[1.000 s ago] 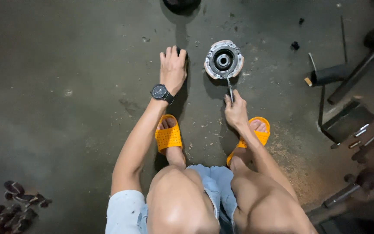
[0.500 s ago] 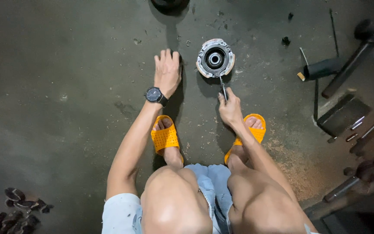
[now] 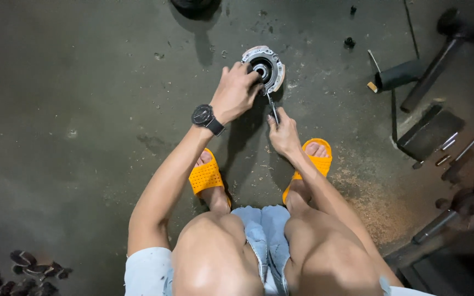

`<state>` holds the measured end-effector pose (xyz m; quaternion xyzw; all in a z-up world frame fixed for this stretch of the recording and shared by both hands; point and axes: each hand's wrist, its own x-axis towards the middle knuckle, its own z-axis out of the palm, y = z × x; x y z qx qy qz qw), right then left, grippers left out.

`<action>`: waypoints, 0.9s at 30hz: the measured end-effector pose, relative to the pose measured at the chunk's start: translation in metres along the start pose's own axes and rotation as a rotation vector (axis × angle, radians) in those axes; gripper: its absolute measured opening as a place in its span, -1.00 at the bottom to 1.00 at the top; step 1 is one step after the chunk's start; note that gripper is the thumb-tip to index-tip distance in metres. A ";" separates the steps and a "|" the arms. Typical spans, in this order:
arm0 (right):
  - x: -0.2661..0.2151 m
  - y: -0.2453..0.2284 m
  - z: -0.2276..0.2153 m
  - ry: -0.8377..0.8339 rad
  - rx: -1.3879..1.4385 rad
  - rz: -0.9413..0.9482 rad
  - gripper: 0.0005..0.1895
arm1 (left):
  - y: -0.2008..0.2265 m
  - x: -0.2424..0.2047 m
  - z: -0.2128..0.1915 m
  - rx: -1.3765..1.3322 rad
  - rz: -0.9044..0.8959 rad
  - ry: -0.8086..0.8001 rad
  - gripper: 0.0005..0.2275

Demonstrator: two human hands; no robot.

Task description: Cleaning and assembling a motorcycle clutch assembly using a cloth and a small tool.

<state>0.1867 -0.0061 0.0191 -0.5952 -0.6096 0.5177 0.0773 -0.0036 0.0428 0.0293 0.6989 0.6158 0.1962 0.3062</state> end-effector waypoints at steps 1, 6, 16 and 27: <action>0.000 -0.001 -0.001 -0.009 0.004 0.009 -0.88 | 0.001 0.004 0.004 0.081 0.021 -0.081 -0.90; 0.000 -0.003 -0.002 -0.005 0.005 0.009 -0.86 | 0.001 0.008 0.013 0.182 0.026 -0.148 -0.89; 0.001 -0.006 -0.003 -0.001 -0.003 -0.009 -0.87 | 0.005 -0.016 0.009 0.097 0.113 0.062 -0.87; -0.003 -0.015 -0.021 -0.083 -0.274 -0.001 -0.76 | -0.007 -0.029 0.041 0.116 0.192 0.297 -0.90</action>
